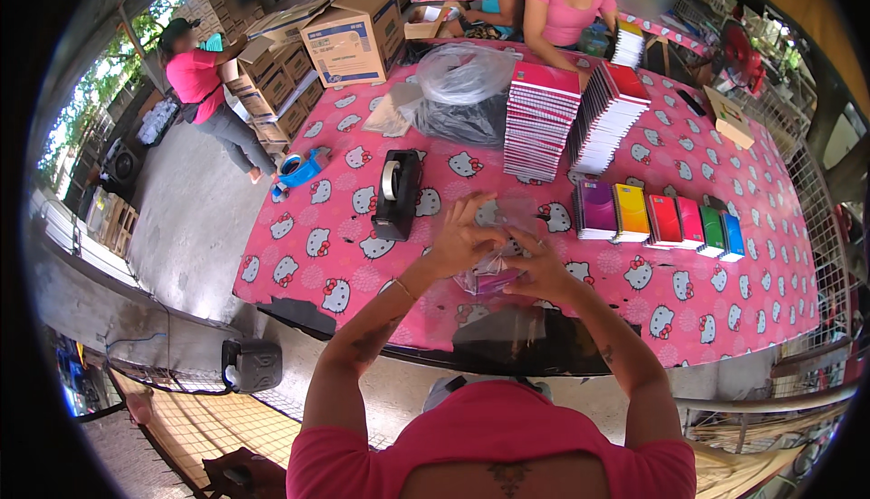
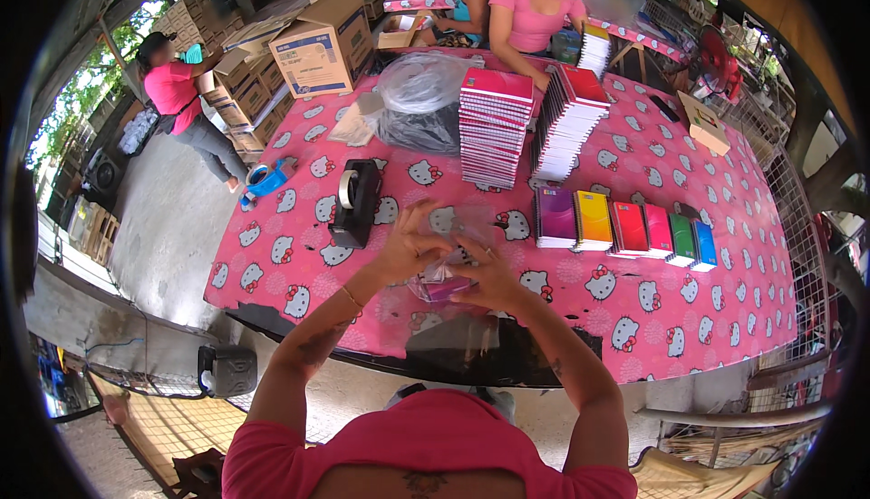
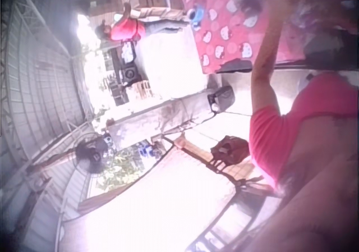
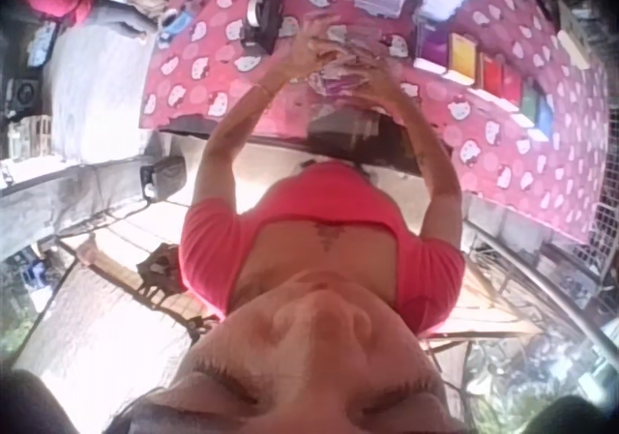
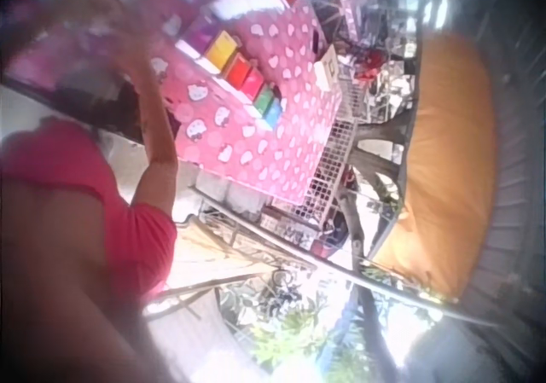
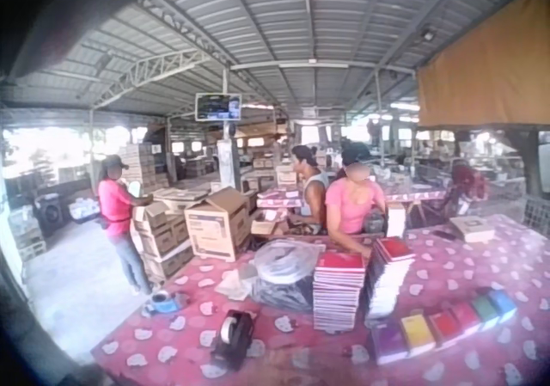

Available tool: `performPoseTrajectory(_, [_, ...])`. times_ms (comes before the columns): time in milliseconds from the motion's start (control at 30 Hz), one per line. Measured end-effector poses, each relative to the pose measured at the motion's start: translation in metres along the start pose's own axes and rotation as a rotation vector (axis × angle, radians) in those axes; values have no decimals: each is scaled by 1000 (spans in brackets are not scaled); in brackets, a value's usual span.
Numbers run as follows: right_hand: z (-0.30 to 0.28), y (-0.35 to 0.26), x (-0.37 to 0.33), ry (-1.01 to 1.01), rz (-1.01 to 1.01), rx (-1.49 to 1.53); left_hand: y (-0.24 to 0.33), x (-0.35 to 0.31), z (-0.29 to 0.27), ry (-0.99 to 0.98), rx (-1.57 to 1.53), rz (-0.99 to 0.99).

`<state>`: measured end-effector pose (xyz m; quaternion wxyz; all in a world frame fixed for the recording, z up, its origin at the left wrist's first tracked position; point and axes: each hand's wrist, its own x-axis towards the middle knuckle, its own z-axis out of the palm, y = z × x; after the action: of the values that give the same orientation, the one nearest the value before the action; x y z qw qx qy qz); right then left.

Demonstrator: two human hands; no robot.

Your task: The person places small notebooks into plastic sleeves by hand, secures the sleeves with tape from a dispenser, and organizes the packaged notebooks by color in rows on a table.

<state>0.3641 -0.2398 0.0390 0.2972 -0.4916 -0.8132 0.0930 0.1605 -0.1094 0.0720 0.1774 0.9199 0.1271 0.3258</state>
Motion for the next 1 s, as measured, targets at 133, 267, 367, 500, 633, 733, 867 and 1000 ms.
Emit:
performPoseTrajectory(133, [12,9,-2,75,-7,170,10,7,16,30,8,-291])
performPoseTrajectory(267, [9,13,15,205,321,817,2,-6,13,120,-696,-527])
performPoseTrajectory(367, [17,35,23,122,525,1158,-8,-27,4,-52,-1033,-674])
performPoseTrajectory(500, [31,69,22,-244,589,1022,-8,-41,16,-210,-815,-704])
performPoseTrajectory(633, [1,23,19,-8,84,607,13,-54,-1,-99,-255,-336])
performPoseTrajectory(733, [-11,8,14,66,-28,284,55,-42,-14,-103,87,-215])
performPoseTrajectory(867, [-6,6,12,2,-25,269,53,-50,-5,-83,189,-119])
performPoseTrajectory(1000, [-2,11,13,20,43,304,56,-24,-3,-24,-125,-261])
